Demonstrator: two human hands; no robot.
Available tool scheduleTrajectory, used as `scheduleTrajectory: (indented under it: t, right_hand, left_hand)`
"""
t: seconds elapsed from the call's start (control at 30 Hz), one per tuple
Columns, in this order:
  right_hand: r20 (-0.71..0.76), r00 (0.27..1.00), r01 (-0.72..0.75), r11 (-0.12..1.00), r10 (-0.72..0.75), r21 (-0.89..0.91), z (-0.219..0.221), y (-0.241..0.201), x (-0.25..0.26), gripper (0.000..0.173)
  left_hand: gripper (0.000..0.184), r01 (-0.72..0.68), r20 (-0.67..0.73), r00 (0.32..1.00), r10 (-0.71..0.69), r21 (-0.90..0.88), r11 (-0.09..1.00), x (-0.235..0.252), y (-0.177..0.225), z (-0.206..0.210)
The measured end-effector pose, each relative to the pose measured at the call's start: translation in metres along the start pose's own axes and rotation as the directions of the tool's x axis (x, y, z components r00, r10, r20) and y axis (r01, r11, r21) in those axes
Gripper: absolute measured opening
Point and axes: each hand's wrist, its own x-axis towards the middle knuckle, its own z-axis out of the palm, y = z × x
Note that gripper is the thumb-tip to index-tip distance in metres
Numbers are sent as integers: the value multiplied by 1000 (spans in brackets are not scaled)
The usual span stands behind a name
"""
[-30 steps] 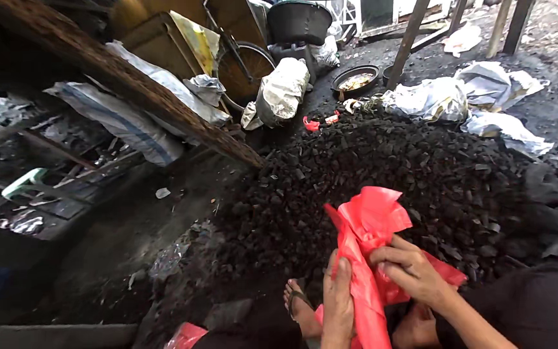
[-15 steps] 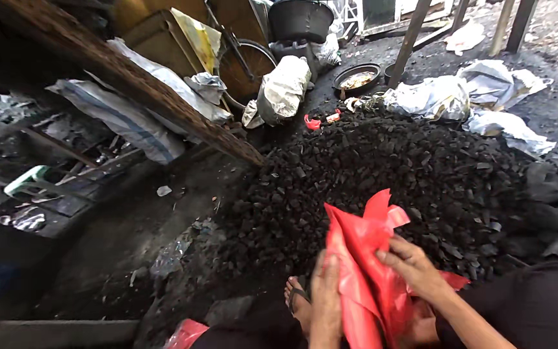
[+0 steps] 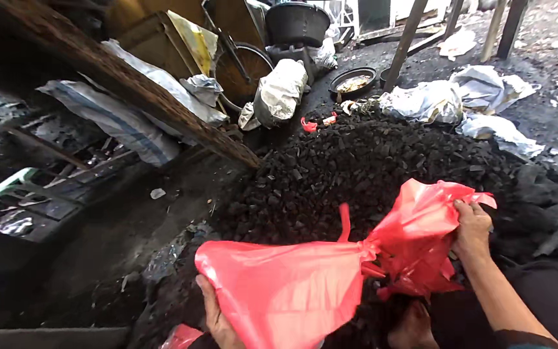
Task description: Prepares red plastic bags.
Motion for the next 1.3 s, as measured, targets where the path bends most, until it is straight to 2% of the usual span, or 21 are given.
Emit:
scheduleTrajectory:
  t: [0.03, 0.07, 0.13, 0.2, 0.27, 0.37, 0.5, 0.6, 0.67, 0.77, 0.83, 0.87, 0.93, 1.0, 1.03, 1.1, 1.13, 1.2, 1.3]
  right_hand:
    - [61, 998, 37, 999, -35, -30, 0, -6, -5, 20]
    - [148, 985, 94, 993, -83, -65, 2, -13, -14, 21]
    - [361, 914, 227, 971, -186, -73, 12, -26, -41, 17]
    - [527, 805, 313, 950, -273, 13, 27, -26, -68, 7]
    - [634, 719, 318, 946, -286, 66, 40, -22, -91, 7]
    - [735, 605, 359, 929, -307, 93, 45, -14, -110, 15]
    - [810, 496, 486, 873, -313, 40, 39, -8, -112, 25]
    - [865, 417, 526, 850, -277, 19, 36, -8, -112, 26]
    - [874, 400, 514, 857, -277, 36, 35, -8, -112, 28]
    - [859, 405, 444, 889, -314, 116, 36, -10, -112, 28]
    - [833, 464, 382, 917, -301, 119, 36, -13, -112, 26]
    - [800, 540, 341, 937, -262, 77, 33, -13, -109, 24]
    - [650, 754, 185, 980, -93, -74, 19, -8, -89, 24]
    - [380, 923, 8, 986, 56, -165, -6, 15, -53, 29]
    - [224, 969, -69, 983, 106, -168, -21, 29, -34, 32]
    - [-9, 993, -121, 983, 121, -140, -45, 49, -5, 35]
    - [-47, 995, -92, 985, 86, -143, -50, 50, 3, 35]
    - [30, 999, 50, 978, -45, -200, -45, 37, 5, 36]
    - [306, 927, 301, 919, -219, -256, -13, 2, -14, 42]
  left_hand:
    - [42, 57, -95, 994, -57, -2, 998, 2, 5, 33]
    - [38, 106, -119, 988, -97, 65, 992, 0, 4, 56]
    - [32, 227, -121, 971, -205, 210, 951, -11, -11, 85]
    - [31, 346, -54, 937, -344, 274, 898, -24, -35, 102]
    - [26, 438, 38, 890, -455, 206, 875, -35, -57, 108]
    - [26, 498, 72, 856, -512, 151, 854, -44, -73, 108]
    - [40, 500, 77, 839, -539, 287, 817, -49, -66, 102]
    - [35, 496, 102, 819, -565, 372, 785, -49, -69, 100]
    - [30, 492, 108, 814, -570, 393, 777, -49, -68, 100]
    - [34, 510, 134, 801, -584, 359, 782, -50, -61, 101]
    - [33, 501, 115, 825, -553, 306, 810, -50, -53, 98]
    - [34, 474, 60, 858, -510, 291, 831, -48, -46, 92]
    - [31, 367, -85, 930, -358, 257, 894, -35, -22, 65]
    - [31, 227, -206, 962, -181, 228, 947, -13, 13, 14]
    - [33, 110, -174, 982, -71, 221, 969, -2, 23, -30]
    - [46, -99, 43, 995, 93, 185, 978, 16, 25, -121]
    - [50, -120, 11, 993, 120, 129, 984, 20, 25, -128]
    - [48, -53, -146, 988, 59, 44, 998, 17, 29, -67]
    - [40, 93, -141, 987, -77, 117, 989, -2, 13, 34]
